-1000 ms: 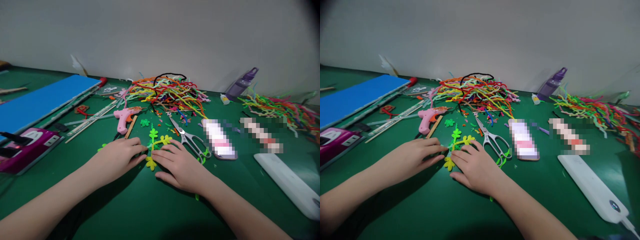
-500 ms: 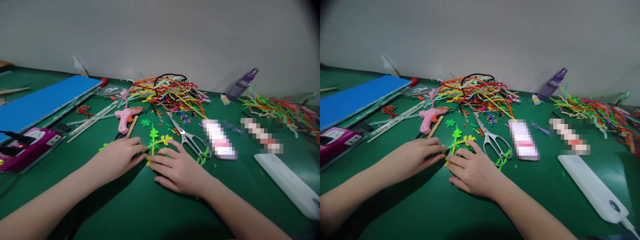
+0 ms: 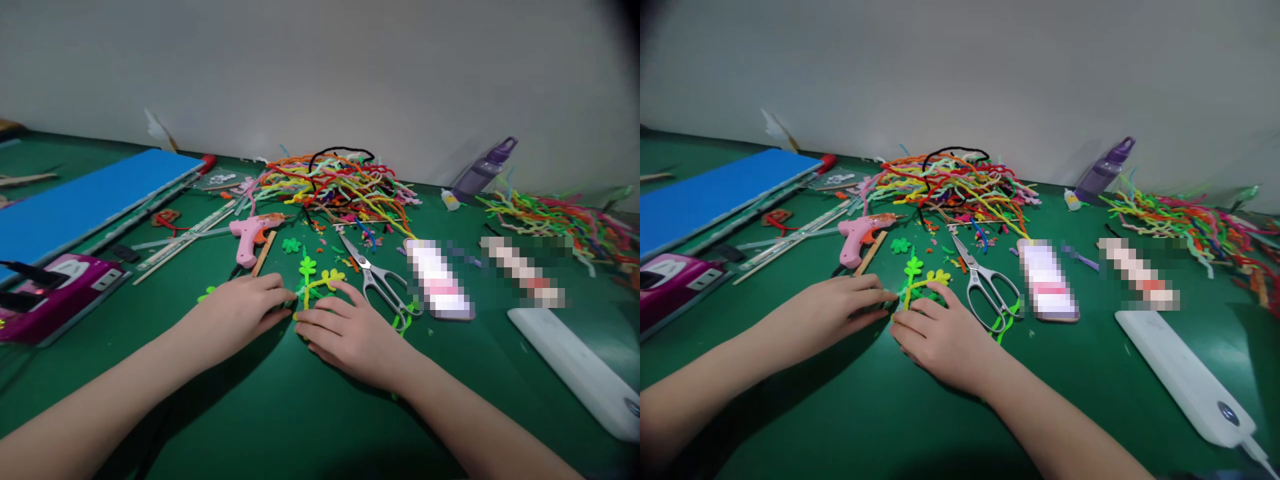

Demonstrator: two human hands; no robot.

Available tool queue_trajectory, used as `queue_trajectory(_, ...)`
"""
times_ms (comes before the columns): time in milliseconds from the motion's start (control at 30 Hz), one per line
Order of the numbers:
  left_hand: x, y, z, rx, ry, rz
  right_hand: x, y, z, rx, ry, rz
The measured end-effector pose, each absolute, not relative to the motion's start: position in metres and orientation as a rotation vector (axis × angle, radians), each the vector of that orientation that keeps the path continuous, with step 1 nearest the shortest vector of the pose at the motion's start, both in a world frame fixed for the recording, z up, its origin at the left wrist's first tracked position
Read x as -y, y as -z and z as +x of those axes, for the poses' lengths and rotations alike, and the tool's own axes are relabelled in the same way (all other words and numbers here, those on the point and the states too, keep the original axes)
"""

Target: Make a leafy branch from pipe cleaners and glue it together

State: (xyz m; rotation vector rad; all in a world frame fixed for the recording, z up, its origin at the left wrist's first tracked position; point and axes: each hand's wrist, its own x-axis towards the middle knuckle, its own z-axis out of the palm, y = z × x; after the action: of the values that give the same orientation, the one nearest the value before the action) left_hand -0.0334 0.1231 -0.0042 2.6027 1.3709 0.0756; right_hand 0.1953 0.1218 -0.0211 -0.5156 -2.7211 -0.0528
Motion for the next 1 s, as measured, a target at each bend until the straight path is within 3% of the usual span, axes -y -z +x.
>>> queue_trajectory(367, -0.1265, 0.0020, -0.0323, -1.286, -0.424, 2.663, -0.1241, 0.0203, 0.1889, 2.700, 0.147, -0.437)
queue_trajectory(1000, -0.1264, 0.0025, -0.0297, -1.247, -0.289, 2.631, -0.1231, 0.0169, 0.1855, 2.748, 0.198, -0.453)
